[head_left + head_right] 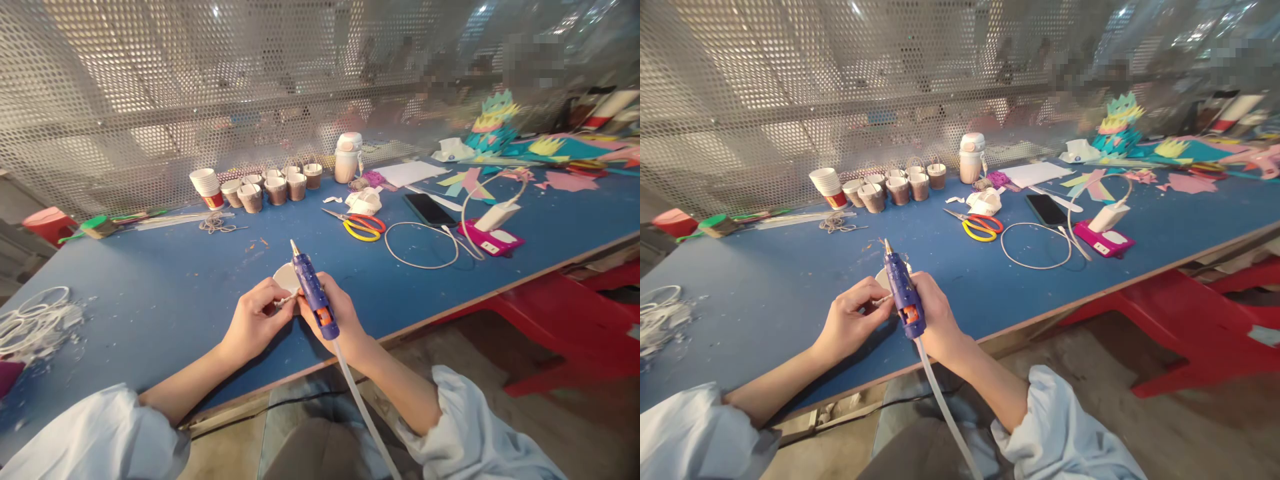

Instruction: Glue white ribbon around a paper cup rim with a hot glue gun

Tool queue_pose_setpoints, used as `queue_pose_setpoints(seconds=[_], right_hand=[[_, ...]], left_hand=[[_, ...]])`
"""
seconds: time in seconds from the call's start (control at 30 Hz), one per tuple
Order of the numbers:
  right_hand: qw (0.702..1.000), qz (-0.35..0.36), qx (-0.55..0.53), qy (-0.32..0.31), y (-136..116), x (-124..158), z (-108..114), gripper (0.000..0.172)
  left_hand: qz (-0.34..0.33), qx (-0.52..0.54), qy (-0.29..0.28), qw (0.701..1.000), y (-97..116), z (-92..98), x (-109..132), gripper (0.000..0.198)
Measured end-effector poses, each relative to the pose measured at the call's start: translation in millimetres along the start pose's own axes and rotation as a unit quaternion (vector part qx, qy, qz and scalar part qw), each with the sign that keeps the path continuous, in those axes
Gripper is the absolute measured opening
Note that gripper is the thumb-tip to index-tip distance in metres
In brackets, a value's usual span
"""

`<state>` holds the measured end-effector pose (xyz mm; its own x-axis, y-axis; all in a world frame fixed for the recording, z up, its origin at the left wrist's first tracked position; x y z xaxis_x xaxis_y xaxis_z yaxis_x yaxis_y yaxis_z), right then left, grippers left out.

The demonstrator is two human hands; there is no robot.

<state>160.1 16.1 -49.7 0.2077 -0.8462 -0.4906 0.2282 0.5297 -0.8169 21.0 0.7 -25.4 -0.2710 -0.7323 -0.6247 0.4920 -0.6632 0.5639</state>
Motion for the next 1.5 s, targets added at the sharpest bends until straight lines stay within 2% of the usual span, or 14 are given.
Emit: queue_pose_setpoints(seconds=[0.17, 0.33, 0.43, 0.53, 0.7, 0.8, 1.13, 1.3, 1.5], right_hand=[[1.0, -0.016, -0.004, -0.022, -12, 4, 10, 0.014], [0.993, -0.105, 0.042, -0.026, -35, 16, 37, 0.004], [0.984, -0.151, 0.065, -0.068, -39, 27, 47, 0.011], [0.975, -0.17, 0.09, -0.109, -34, 37, 47, 0.017], [0.97, -0.163, 0.116, -0.136, -26, 40, 36, 0.023], [0.973, -0.153, 0.113, -0.131, -25, 37, 31, 0.022], [0.973, -0.162, 0.112, -0.118, -22, 40, 32, 0.022], [0.979, -0.136, 0.118, -0.095, -24, 40, 33, 0.024], [0.978, -0.136, 0.116, -0.103, -25, 38, 31, 0.022]], left_hand=[[0.009, -0.01, 0.011, 1.0, -3, 1.9, 1, 0.015], [0.02, -0.013, 0.029, 0.999, -4, 4.6, 3, 0.012], [0.023, -0.02, 0.034, 0.999, -3, 4.5, 3, 0.011], [0.018, -0.026, 0.039, 0.999, 0, 3.8, 2, 0.011], [0.009, -0.033, 0.039, 0.999, 2, 2.3, 2, 0.01], [-0.002, -0.04, 0.042, 0.998, 3, 2.4, 2, 0.009], [0.006, -0.035, 0.047, 0.998, 3, 3.2, 1, 0.009], [0.009, -0.038, 0.045, 0.998, 3, 3.2, 2, 0.009], [0.017, -0.039, 0.044, 0.998, 1, 2.5, 2, 0.009]])
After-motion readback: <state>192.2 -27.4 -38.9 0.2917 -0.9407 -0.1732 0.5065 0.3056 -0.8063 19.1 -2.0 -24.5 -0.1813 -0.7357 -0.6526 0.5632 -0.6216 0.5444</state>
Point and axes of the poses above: each hand's wrist, its own x-axis away from the middle knuckle, its own z-axis out of the back of the hand, y = z × x, the point moved 6 cm from there along -x, towards the middle knuckle, and after that the axes turned 10 degrees about -z, right-handed, at the moved point
